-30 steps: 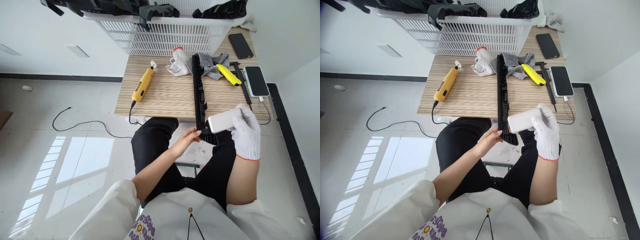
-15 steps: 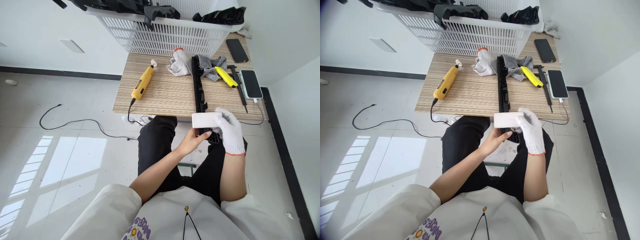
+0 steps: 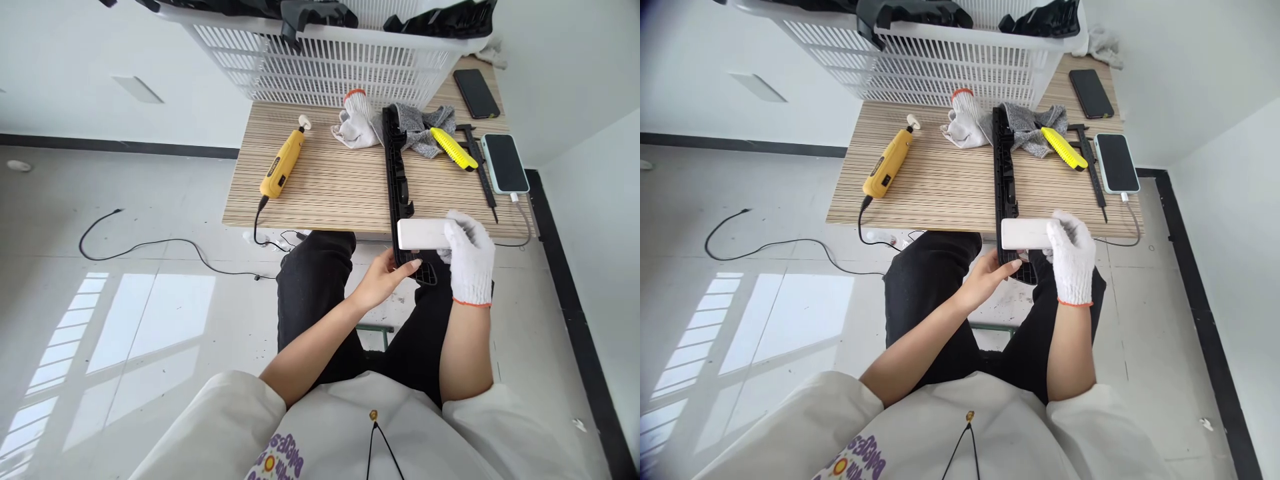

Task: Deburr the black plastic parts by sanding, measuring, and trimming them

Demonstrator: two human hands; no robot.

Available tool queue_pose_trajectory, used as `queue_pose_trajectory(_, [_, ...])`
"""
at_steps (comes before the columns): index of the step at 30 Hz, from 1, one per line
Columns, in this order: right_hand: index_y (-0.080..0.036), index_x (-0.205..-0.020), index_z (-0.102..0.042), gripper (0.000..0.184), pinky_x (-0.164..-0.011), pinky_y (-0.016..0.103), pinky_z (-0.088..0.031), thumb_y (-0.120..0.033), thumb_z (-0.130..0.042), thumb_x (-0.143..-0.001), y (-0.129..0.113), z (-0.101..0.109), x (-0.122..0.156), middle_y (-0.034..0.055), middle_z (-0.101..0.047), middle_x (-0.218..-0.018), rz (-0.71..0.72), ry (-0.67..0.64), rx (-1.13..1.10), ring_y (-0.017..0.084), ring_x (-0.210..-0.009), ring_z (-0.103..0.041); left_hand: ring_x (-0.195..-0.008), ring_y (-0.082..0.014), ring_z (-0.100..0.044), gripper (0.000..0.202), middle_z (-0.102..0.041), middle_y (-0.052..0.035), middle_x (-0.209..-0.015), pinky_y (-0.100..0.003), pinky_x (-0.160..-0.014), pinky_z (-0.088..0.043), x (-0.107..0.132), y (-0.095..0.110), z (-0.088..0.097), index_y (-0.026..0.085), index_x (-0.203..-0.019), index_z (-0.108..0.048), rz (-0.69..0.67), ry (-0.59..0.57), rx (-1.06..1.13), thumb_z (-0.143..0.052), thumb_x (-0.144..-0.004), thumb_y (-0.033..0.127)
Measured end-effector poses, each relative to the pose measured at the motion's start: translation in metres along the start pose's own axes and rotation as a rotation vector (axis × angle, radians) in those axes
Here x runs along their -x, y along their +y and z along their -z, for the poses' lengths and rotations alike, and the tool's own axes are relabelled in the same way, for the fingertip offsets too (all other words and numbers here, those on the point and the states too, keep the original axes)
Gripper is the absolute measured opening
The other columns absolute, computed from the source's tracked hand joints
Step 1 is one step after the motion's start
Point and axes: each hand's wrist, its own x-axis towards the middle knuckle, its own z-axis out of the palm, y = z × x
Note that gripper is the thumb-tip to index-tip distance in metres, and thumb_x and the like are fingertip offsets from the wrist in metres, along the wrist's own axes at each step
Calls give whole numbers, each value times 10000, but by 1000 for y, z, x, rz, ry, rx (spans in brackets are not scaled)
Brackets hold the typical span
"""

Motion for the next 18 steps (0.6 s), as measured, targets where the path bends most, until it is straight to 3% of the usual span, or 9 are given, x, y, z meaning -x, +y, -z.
queue_pose_trajectory(6, [-239,-1129,-749,419,-477,205,-513,-451,-776,-769,-1,-7,5,35,-714,-978,-11,-130,-7,98,-622,-600,-1053,-256,-669,393,-746,-107,-1164,-334,-832,-508,2,5,-1,159,-1115,-718,-19,-24,11,-761,-838,434])
queue_pose_trajectory(12, [-230,-1082,-739,378,-399,168,-424,-452,-769,-779,-5,0,1,-13,-661,-808,-31,47,-68,55,-493,-521,-1068,-265,-673,379,-752,-106,-1132,-345,-855,-511,3,6,1,154,-1101,-711,49,9,-34,-763,-832,416])
queue_pose_trajectory(16, [-227,-1054,-742,347,-429,182,-455,-417,-774,-765,-9,-9,5,-10,-669,-816,-46,-99,-119,58,-511,-531,-1151,-282,-654,332,-730,-113,-1243,-346,-878,-513,2,8,-3,163,-1102,-711,5,0,-28,-737,-859,388])
queue_pose_trajectory(18, [-226,-1045,-747,352,-442,185,-467,-415,-784,-750,-10,-10,5,-8,-675,-831,-46,-110,-106,59,-524,-537,-1156,-284,-654,330,-727,-114,-1252,-347,-878,-516,2,8,-4,165,-1108,-701,-5,-1,-29,-739,-861,380])
